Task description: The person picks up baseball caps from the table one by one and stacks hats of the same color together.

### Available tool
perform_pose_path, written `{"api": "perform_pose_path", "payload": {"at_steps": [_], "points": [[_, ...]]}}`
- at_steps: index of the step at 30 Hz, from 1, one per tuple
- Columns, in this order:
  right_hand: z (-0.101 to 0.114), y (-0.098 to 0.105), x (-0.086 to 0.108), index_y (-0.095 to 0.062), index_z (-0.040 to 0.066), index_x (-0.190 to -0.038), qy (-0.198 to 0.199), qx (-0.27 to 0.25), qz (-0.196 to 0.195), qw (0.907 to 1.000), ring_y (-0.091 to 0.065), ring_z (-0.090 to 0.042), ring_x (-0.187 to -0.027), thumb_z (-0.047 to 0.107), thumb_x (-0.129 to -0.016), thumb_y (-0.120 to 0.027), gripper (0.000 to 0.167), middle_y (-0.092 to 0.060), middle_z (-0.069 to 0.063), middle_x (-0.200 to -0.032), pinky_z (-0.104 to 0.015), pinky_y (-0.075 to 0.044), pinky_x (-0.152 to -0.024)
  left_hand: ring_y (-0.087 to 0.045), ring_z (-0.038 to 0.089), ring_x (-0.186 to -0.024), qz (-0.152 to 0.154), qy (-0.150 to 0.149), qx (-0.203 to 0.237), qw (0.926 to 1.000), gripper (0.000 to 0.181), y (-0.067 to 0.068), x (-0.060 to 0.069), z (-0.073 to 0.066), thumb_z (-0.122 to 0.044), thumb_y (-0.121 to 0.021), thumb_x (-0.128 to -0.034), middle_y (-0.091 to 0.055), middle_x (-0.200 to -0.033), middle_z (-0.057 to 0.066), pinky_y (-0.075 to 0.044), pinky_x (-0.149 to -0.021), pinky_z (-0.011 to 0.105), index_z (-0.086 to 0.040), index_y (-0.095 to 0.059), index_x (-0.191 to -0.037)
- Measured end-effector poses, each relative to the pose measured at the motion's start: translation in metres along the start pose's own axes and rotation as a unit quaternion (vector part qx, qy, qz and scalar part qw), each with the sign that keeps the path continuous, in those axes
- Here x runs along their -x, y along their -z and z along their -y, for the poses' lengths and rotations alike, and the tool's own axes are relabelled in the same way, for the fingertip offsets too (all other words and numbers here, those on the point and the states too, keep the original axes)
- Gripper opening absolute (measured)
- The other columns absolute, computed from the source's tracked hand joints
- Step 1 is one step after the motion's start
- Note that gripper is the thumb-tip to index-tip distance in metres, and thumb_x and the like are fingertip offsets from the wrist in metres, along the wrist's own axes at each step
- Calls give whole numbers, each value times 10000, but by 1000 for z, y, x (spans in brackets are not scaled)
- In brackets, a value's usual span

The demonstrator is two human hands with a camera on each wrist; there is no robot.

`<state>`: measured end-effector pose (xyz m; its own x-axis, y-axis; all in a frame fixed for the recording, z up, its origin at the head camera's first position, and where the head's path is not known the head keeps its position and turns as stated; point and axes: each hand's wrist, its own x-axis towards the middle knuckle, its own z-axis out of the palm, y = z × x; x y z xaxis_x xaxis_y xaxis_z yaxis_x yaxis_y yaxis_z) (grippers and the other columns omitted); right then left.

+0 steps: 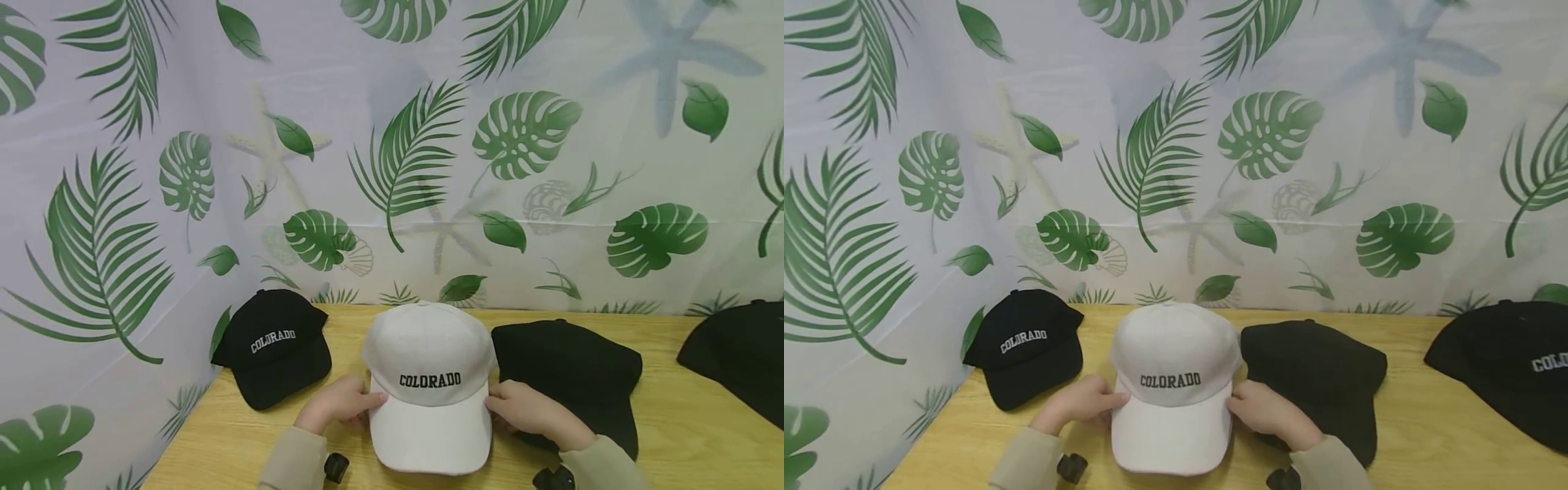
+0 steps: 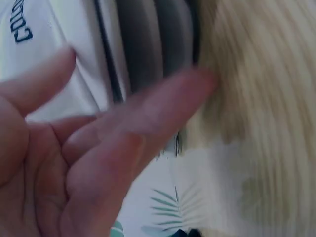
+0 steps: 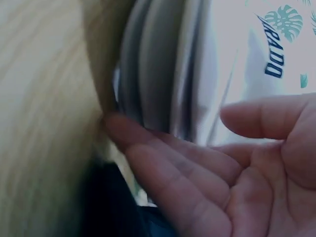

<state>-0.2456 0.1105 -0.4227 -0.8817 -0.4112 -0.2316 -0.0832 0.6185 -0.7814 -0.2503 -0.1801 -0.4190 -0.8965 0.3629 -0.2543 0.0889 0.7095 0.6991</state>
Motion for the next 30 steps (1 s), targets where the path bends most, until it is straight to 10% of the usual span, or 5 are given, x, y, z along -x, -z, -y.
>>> {"api": "perform_pose_path", "payload": {"at_steps": [6,23,27,30], "points": [[-1,3,5,-604,-26,-755,-82,-426,396,9983,-595,-219,-553,92,-887,-410,264,-602,-98,-655,-322,-488,-524,-600,193,-470,415,-58,183,9990,482,3,3,1,-310,-493,-902,-596,-514,122,-440,-413,280,41,-624,-599],[-1,2,1,-627,-12,-685,256,-249,477,9982,-591,-188,-516,121,-896,-460,300,-603,-85,-606,-297,-484,-490,-574,144,-433,190,83,-111,9997,458,1,1,-2,-289,-507,-899,-579,-476,86,-428,-407,255,7,-603,-564],[8,2,5,-597,47,-655,250,847,-324,9956,-505,-140,-468,185,-879,-523,274,-549,-25,-562,-275,-412,-454,-547,152,-479,-541,141,-576,9968,395,8,8,-10,-353,-592,-832,-587,-553,54,-425,-451,276,2,-597,-658],[18,1,9,-595,53,-818,517,1681,-1425,9740,-532,-159,-613,268,-832,-603,215,-572,-28,-714,-310,-432,-534,-569,192,-708,-1513,-123,-1044,9829,455,11,12,-17,-404,-668,-754,-609,-846,70,-452,-591,332,-3,-571,-948]]}}
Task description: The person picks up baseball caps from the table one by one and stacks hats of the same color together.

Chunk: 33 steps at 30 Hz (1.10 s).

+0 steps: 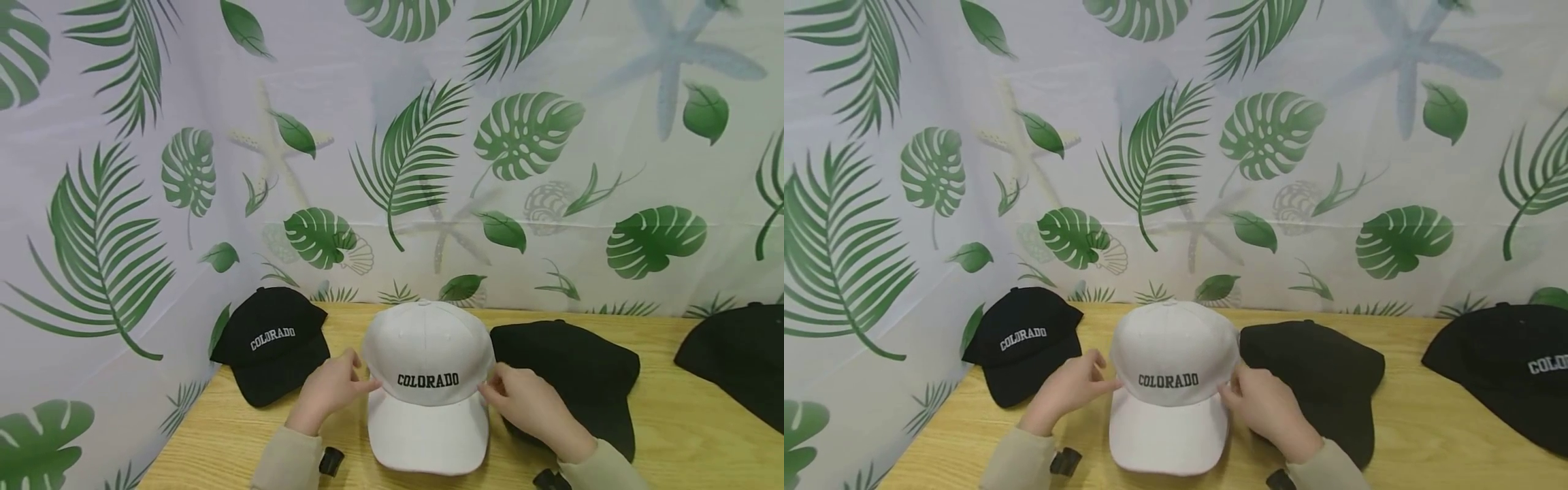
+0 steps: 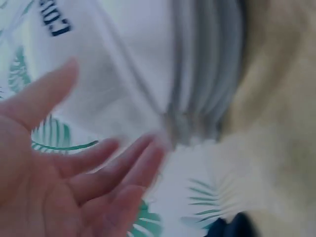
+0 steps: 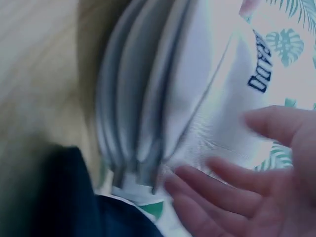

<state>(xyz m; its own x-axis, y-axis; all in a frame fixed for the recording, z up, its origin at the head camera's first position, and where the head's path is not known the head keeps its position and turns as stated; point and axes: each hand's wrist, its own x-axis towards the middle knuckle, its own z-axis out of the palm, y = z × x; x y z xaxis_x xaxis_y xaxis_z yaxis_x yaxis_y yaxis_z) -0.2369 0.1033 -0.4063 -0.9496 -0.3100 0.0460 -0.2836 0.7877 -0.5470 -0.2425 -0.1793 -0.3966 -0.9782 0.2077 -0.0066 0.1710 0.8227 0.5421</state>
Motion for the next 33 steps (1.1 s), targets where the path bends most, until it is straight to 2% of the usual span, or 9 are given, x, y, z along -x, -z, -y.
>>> {"api": "perform_pose_path", "payload": {"at_steps": [1,3,5,8,14,18,21,28,33], "points": [[3,0,0,-583,45,-903,118,151,-346,9992,-547,-188,-706,299,-811,-629,275,-583,-60,-812,-339,-448,-593,-556,209,-821,-265,-155,-79,9995,554,1,0,-2,-416,-694,-724,-578,-975,83,-454,-665,358,-19,-524,-1069],[8,-2,-1,-511,16,-1112,522,339,-865,9943,-526,-259,-946,364,-752,-683,530,-548,-128,-1054,-410,-447,-744,-460,271,-1080,-509,-628,-27,9967,822,0,-1,-4,-417,-741,-671,-440,-1229,145,-401,-847,422,-32,-354,-1284],[10,-6,-5,-382,-19,-1268,934,394,-1058,9892,-393,-336,-1152,433,-689,-718,807,-406,-205,-1273,-491,-365,-873,-284,317,-1235,-459,-1058,106,9933,1031,-6,-4,-3,-423,-770,-627,-242,-1380,187,-295,-953,458,-59,-176,-1388],[10,-14,-14,-233,-10,-1356,1203,449,-1062,9860,-263,-372,-1235,521,-610,-736,1046,-251,-246,-1369,-575,-281,-902,-138,343,-1288,-230,-1341,297,9903,1170,-14,-11,0,-421,-792,-591,-68,-1432,205,-216,-991,475,-108,-27,-1419],[5,-18,-33,-159,65,-1397,1148,421,-881,9886,-221,-382,-1252,548,-557,-755,1137,-213,-248,-1383,-681,-206,-848,-133,321,-1293,-106,-1401,410,9892,1189,-20,-26,10,-419,-807,-570,-52,-1441,190,-224,-987,471,-151,-22,-1423],[0,-13,-45,-123,55,-1403,1166,115,-590,9914,-317,-375,-1202,543,-567,-753,1155,-214,-247,-1381,-587,-308,-868,-146,296,-1295,84,-1451,304,9889,1168,-18,-40,9,-461,-781,-588,-71,-1443,181,-257,-975,463,-171,-19,-1424],[-2,-11,-50,-100,47,-1404,1157,-5,-392,9925,-391,-363,-1141,520,-580,-758,1155,-201,-255,-1379,-484,-386,-850,-176,304,-1288,208,-1344,192,9905,1152,-18,-45,8,-478,-765,-602,-78,-1444,173,-282,-960,464,-196,-8,-1424],[-2,-11,-54,-43,88,-1407,798,-75,53,9968,-492,-369,-1005,455,-584,-785,1168,-117,-291,-1387,-463,-422,-796,-316,355,-1213,346,-1092,35,9934,1153,-22,-48,6,-473,-765,-606,-43,-1447,176,-321,-938,445,-221,13,-1420],[-3,-18,-52,-21,114,-1402,737,-107,103,9972,-500,-367,-975,432,-577,-797,1177,-79,-302,-1376,-455,-430,-785,-328,382,-1194,414,-963,66,9945,1157,-26,-44,5,-442,-780,-602,-23,-1440,201,-322,-936,443,-205,7,-1418]]}}
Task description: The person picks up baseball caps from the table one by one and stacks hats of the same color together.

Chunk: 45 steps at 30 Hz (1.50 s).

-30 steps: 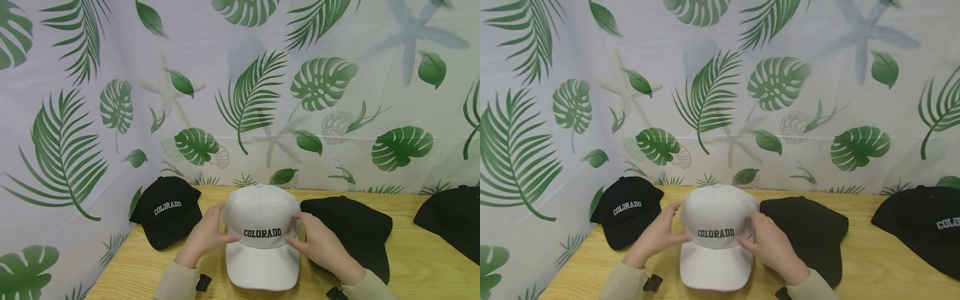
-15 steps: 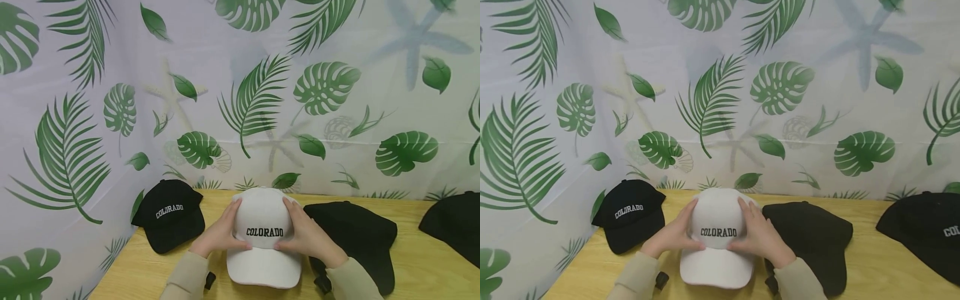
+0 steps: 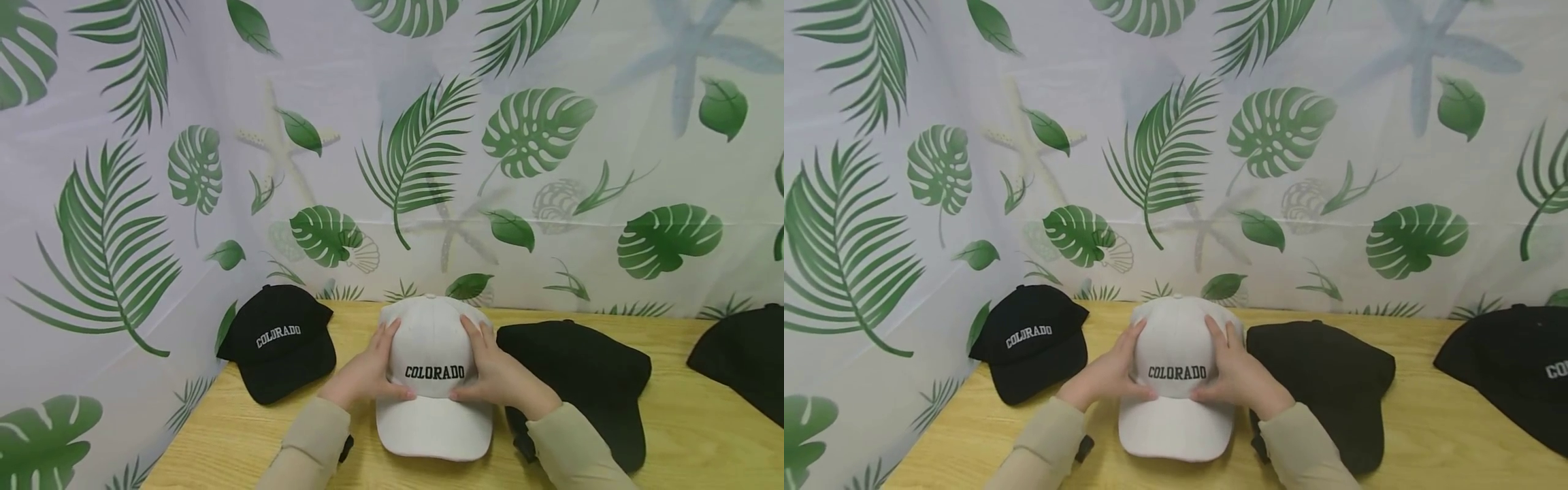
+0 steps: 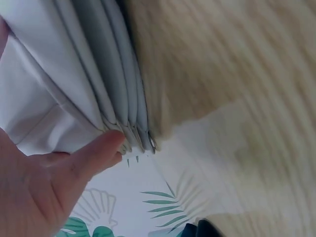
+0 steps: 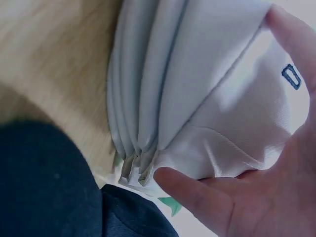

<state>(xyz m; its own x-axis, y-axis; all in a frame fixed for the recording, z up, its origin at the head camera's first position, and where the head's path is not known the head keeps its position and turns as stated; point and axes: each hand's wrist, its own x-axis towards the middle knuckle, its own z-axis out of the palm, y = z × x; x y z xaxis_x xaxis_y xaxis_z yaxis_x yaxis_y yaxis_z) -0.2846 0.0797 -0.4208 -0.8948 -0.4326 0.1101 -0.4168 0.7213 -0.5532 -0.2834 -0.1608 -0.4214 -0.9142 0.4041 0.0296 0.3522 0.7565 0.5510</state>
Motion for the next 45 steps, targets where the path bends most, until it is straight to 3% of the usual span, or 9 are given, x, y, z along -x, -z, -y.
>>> {"api": "perform_pose_path", "payload": {"at_steps": [11,16,20,24,30,33,38,42,45], "points": [[2,7,4,-9,64,-1403,-8,-46,-135,9999,-345,-433,-1155,416,-614,-780,1158,-72,-331,-1377,-488,-364,-874,-250,310,-1252,-93,-16,342,9994,1149,1,-1,-5,-378,-787,-625,-70,-1440,166,-282,-969,430,-182,17,-1422],[1,6,17,83,-42,-1373,-190,-686,104,9974,-130,-400,-1271,368,-693,-739,1143,1,-301,-1404,-508,-215,-976,-258,303,-1253,-69,269,824,9962,1090,2,14,-2,-322,-783,-650,-202,-1408,190,-252,-985,434,-47,-53,-1412],[2,7,32,106,-110,-1339,-573,-1175,515,9901,-249,-408,-1229,337,-742,-703,1101,-109,-362,-1360,-507,-252,-955,-548,307,-904,256,898,1037,9902,829,3,30,1,-321,-751,-692,-539,-1076,203,-444,-762,417,64,-327,-1292],[2,10,43,77,-143,-1328,-711,-1506,917,9818,-319,-420,-1187,355,-773,-665,1052,-145,-378,-1338,-510,-284,-930,-537,200,-550,674,1103,1433,9812,444,4,40,2,-268,-709,-742,-576,-691,75,-464,-509,332,30,-562,-1037],[-2,5,48,2,-82,-1370,-932,-2160,1159,9650,-245,-409,-1232,344,-796,-642,963,-138,-300,-1389,-523,-236,-956,-546,153,-528,827,1053,2004,9705,268,2,42,2,-203,-692,-758,-574,-604,45,-487,-515,317,-9,-631,-932],[-2,1,49,-19,-52,-1384,-1035,-2260,1201,9611,-229,-399,-1243,340,-790,-650,951,-177,-279,-1389,-531,-204,-966,-539,143,-516,787,1156,2075,9682,251,0,41,1,-189,-697,-756,-569,-604,43,-487,-510,313,-11,-630,-921],[-1,-1,50,38,-34,-1383,-943,-2400,1284,9576,-206,-389,-1252,319,-803,-640,959,-113,-273,-1406,-533,-171,-977,-501,126,-458,609,1218,1875,9728,220,-3,41,-1,-196,-715,-742,-547,-570,38,-462,-464,290,-13,-601,-788],[-2,1,50,34,-66,-1371,-792,-2429,1326,9577,-197,-398,-1252,309,-810,-634,950,-92,-284,-1404,-532,-175,-976,-516,146,-453,507,1245,1650,9771,246,-3,42,-5,-216,-722,-736,-556,-587,49,-455,-456,296,-15,-581,-757],[-9,4,50,-67,-113,-1359,-718,-2410,1367,9582,-248,-408,-1231,298,-825,-618,871,-189,-303,-1373,-519,-226,-962,-549,165,-479,522,1251,1608,9776,245,-2,42,-5,-218,-720,-737,-577,-601,58,-467,-475,304,-4,-609,-777]]}}
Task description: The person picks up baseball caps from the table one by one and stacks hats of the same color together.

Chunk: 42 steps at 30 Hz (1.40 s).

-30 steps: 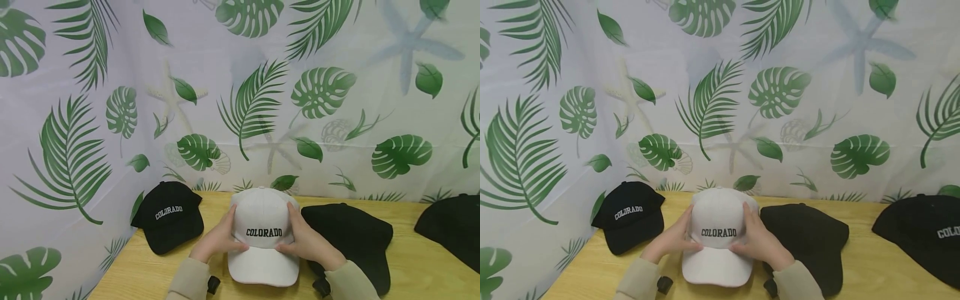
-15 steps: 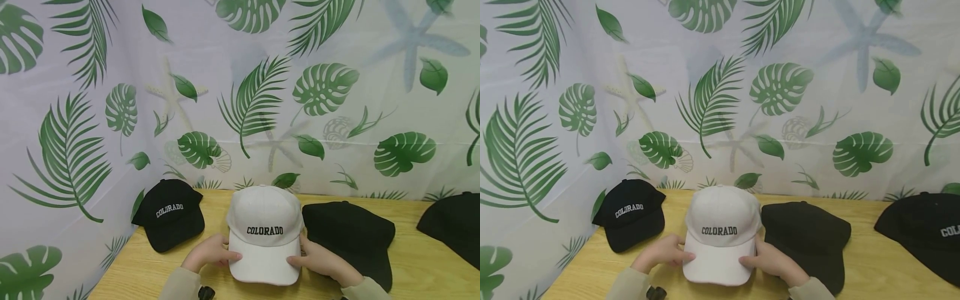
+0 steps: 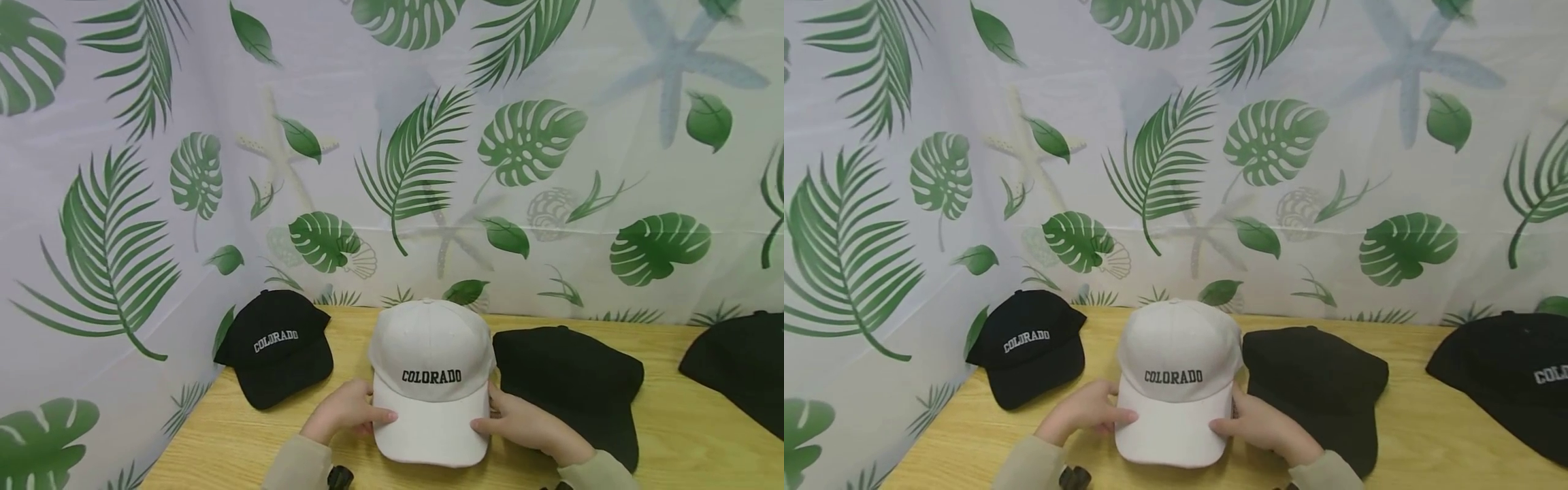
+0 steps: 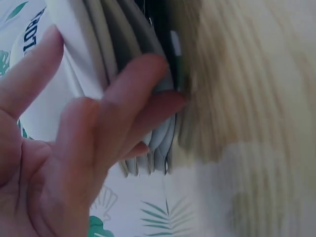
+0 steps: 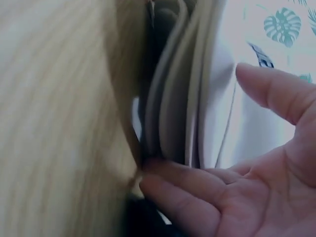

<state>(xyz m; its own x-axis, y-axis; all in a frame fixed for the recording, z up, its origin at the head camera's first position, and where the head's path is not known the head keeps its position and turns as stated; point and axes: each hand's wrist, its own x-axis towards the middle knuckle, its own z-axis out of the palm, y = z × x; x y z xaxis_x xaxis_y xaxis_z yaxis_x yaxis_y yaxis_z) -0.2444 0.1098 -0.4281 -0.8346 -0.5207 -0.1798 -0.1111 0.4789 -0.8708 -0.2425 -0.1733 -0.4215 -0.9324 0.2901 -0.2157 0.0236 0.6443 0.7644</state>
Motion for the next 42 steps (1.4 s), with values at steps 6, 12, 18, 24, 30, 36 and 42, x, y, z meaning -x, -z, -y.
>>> {"api": "perform_pose_path", "payload": {"at_steps": [6,12,18,24,30,36,42], "points": [[-6,8,0,-456,-149,-1155,-224,3,58,9997,-554,-271,-828,222,-857,-572,490,-585,-176,-888,-381,-454,-719,-578,157,-464,81,-154,-45,9998,253,5,-1,9,-211,-706,-752,-595,-515,59,-465,-465,269,-2,-639,-626],[-8,6,-2,-493,17,-738,-55,-18,-19,10000,-373,-99,-515,148,-856,-562,189,-417,30,-581,-241,-363,-498,-546,128,-411,-132,-216,-299,9992,343,3,-2,7,-259,-711,-743,-557,-441,31,-379,-397,216,-18,-594,-529],[-5,2,-4,-416,66,-680,279,181,-130,9994,-289,-94,-441,125,-858,-556,234,-334,41,-518,-214,-274,-436,-499,111,-364,-364,-194,-638,9971,363,1,-2,5,-248,-719,-736,-527,-406,33,-323,-367,202,-32,-562,-490],[-3,4,-3,-453,42,-699,297,508,-175,9981,-319,-105,-447,128,-857,-552,205,-369,33,-520,-222,-286,-438,-507,109,-375,-353,-217,-689,9968,369,1,-5,7,-278,-719,-733,-530,-412,16,-331,-376,207,-36,-565,-501],[-3,3,-2,-479,43,-716,283,674,-170,9972,-308,-88,-421,167,-862,-554,205,-386,37,-507,-215,-268,-414,-529,122,-395,-224,-218,-584,9978,354,2,-6,9,-293,-715,-736,-544,-430,19,-358,-392,218,-35,-585,-532],[-1,-4,-2,-517,59,-728,-25,879,-414,9953,-283,-73,-403,313,-832,-595,286,-352,50,-478,-215,-258,-405,-529,128,-398,-328,-82,-477,9983,314,0,-6,9,-272,-722,-730,-541,-439,28,-353,-388,215,-37,-581,-577],[1,-9,-2,-556,71,-754,-47,1111,-550,9923,-265,-73,-408,343,-818,-603,284,-319,60,-470,-216,-250,-406,-530,133,-399,-399,-8,-460,9981,309,-2,-4,9,-254,-726,-728,-534,-437,24,-348,-386,214,-34,-564,-583]]}}
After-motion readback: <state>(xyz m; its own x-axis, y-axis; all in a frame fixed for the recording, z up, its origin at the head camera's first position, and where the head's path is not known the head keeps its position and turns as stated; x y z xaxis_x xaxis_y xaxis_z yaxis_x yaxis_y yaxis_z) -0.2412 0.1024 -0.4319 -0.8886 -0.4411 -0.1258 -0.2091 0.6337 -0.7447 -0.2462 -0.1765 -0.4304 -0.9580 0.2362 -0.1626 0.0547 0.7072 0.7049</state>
